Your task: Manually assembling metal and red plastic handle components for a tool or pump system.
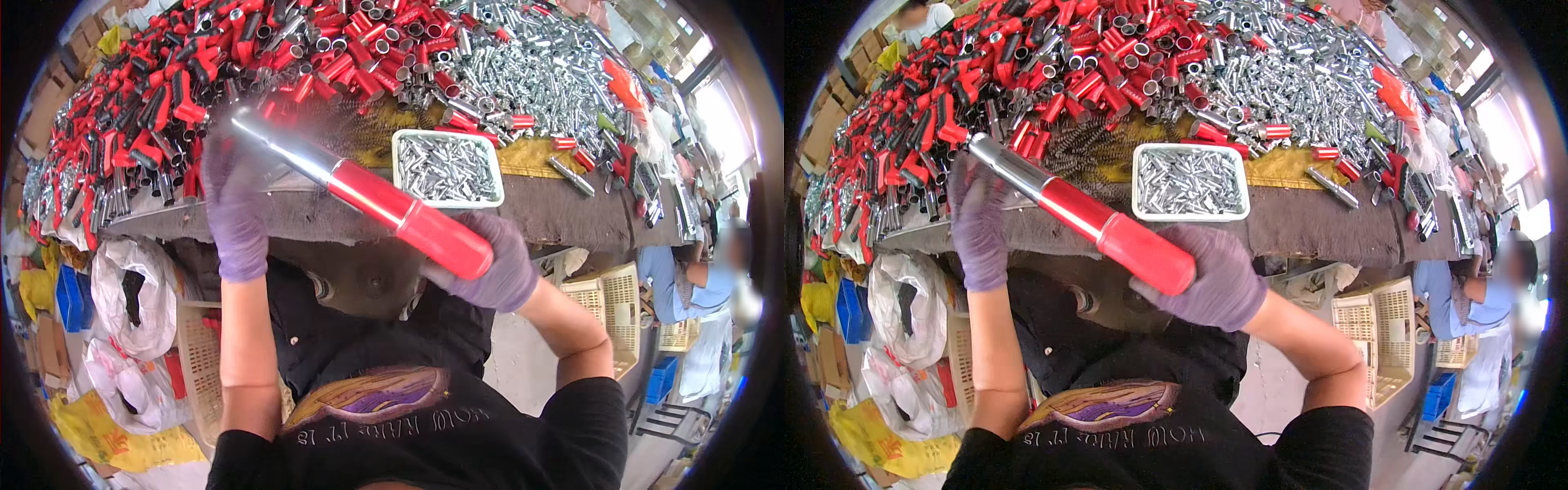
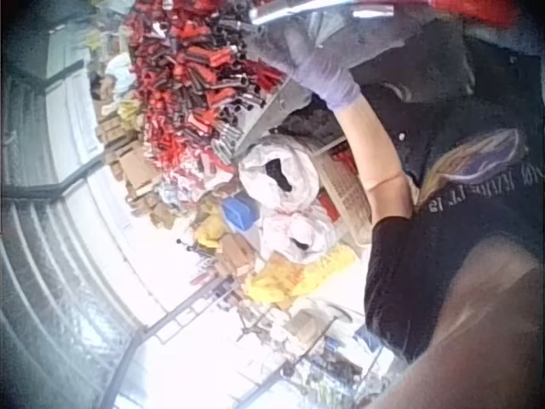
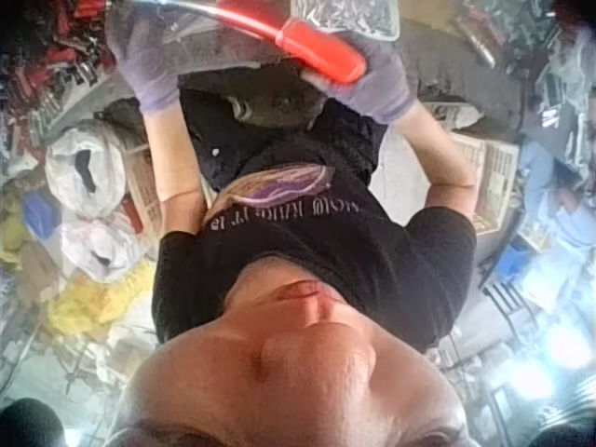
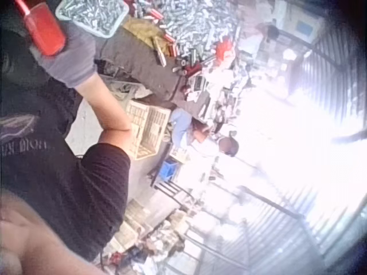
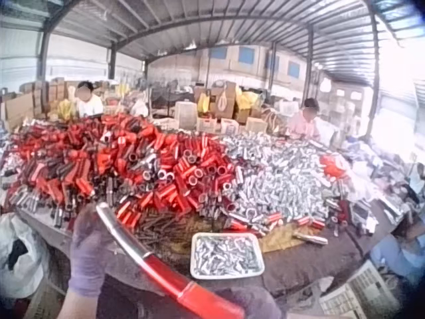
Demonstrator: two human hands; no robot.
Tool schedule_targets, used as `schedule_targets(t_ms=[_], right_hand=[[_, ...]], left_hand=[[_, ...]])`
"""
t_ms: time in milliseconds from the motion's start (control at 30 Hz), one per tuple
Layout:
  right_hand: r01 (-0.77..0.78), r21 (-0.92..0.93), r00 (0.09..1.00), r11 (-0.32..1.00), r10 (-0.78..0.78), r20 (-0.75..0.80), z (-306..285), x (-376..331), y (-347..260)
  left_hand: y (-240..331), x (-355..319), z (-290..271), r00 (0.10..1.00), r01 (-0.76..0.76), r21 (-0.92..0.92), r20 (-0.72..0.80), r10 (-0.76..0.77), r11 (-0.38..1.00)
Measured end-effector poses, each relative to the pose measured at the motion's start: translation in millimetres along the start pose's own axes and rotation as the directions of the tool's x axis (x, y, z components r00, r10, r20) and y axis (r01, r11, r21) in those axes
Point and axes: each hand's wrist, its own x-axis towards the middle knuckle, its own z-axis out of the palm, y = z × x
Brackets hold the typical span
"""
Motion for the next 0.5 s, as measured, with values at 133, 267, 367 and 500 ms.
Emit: schedule_targets(t_ms=[133,267,367,500], right_hand=[[0.484,-0.530,0.867,0.697,-0.463,0.183,23,21,23],[0.567,-0.438,0.812,0.698,-0.563,0.155,31,24,13],[0.319,0.137,0.862,0.938,-0.347,0.371,-17,47,36],[-0.429,-0.804,0.886,0.411,0.367,-0.284,-84,122,128]], left_hand=[[3,-21,16,0.799,0.597,-0.387,0.361,-0.480,0.702],[10,-22,8,0.841,0.490,-0.523,0.495,-0.220,0.697],[23,-29,13,0.783,0.410,-0.431,0.618,-0.068,0.804],[-6,-49,1,0.699,0.315,-0.180,0.708,-0.100,0.932]])
